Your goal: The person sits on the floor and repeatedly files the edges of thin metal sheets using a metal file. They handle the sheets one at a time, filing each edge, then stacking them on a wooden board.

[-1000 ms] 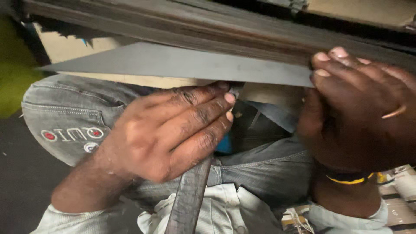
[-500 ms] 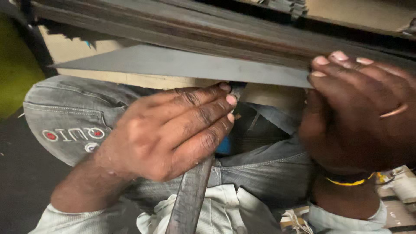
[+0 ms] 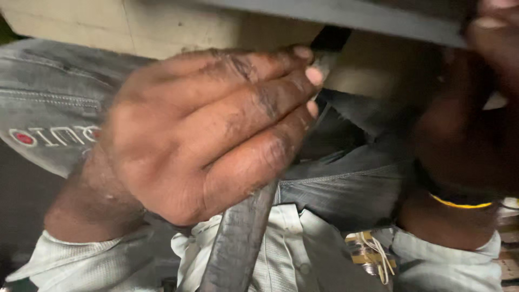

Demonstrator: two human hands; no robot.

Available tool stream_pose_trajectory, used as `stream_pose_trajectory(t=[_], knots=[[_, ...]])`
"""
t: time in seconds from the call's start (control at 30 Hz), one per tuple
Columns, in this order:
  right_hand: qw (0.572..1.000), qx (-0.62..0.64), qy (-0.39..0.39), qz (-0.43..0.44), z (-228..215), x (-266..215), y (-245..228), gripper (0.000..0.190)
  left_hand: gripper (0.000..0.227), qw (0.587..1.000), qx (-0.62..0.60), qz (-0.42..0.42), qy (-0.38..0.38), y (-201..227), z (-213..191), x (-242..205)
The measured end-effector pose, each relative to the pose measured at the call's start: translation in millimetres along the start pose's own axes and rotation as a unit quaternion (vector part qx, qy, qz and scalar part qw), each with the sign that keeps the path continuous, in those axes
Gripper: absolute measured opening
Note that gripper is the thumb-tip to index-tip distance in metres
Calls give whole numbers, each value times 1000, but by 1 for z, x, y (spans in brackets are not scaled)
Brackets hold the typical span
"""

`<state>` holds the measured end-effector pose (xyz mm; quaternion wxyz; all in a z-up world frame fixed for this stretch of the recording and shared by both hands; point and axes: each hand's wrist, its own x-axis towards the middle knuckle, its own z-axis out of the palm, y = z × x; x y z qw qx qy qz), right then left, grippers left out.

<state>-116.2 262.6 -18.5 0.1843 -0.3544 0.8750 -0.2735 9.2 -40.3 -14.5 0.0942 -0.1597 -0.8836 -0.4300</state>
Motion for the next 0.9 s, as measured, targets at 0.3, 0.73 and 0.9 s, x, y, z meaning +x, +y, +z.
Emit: stream_pose_trajectory(t=[0.3,0.73,0.9], knots=[[998,-35,3,-49,-1,6,0,21,10,1000,-22,-8,0,1,-3,-9],[992,-68,9,-104,-5,16,-2,24,23,997,-57,-46,27,5,-22,15],[967,-119,79,-212,-7,31,-2,23,38,996,-15,-63,-64,3,-23,13]])
